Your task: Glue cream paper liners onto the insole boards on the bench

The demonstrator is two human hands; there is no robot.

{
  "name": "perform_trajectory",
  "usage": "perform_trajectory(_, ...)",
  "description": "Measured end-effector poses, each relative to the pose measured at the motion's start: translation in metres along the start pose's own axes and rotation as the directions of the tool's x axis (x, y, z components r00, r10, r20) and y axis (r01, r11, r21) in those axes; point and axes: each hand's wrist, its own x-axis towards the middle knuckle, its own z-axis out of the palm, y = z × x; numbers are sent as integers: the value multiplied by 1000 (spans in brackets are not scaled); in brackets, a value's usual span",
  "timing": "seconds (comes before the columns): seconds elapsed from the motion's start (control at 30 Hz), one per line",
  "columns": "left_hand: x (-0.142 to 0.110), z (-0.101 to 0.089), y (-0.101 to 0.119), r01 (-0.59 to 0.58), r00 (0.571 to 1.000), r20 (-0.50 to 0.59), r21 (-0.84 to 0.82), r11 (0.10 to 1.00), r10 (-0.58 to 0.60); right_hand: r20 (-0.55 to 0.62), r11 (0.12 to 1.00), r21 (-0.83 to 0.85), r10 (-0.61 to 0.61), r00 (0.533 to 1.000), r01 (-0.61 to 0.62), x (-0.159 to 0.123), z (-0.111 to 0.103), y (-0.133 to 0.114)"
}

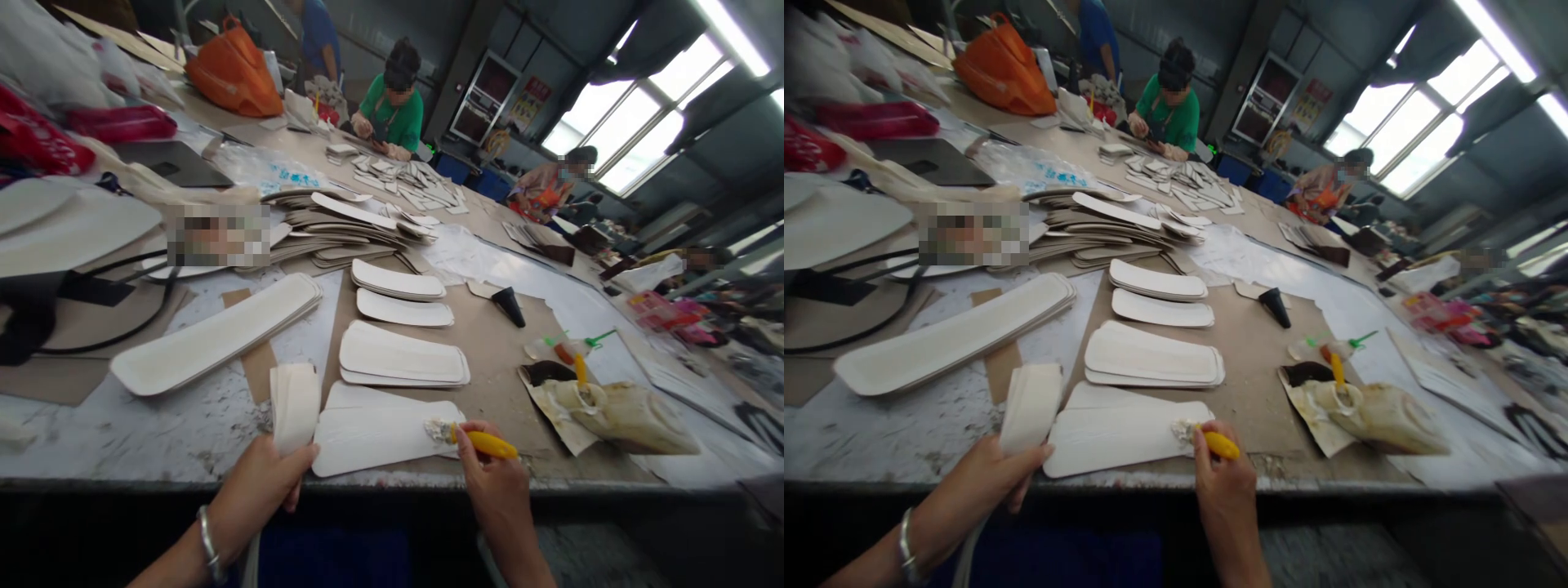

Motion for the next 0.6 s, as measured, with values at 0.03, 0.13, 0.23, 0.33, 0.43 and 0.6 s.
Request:
perform_trajectory(0.03,1,1,-2,-4,1000,-2,6,1000,4,-40,999,-43,-32,999,30,2,-6,5)
perform_trajectory(0.13,3,2,-7,-26,1000,-8,18,999,27,-130,986,-121,-127,983,112,7,-14,15)
perform_trajectory(0.23,4,3,-13,-47,999,-25,39,998,48,-148,972,-132,-213,966,194,5,-7,12)
perform_trajectory(0.33,6,4,-18,-70,997,-11,44,997,71,-152,969,-22,-245,957,245,-8,11,-9)
perform_trajectory(0.43,8,4,-20,-71,997,16,22,997,70,-64,944,236,-222,973,231,-27,29,-42)
perform_trajectory(0.6,3,-2,-16,-69,992,-107,-62,996,63,91,842,539,-53,994,-5,-39,30,-79)
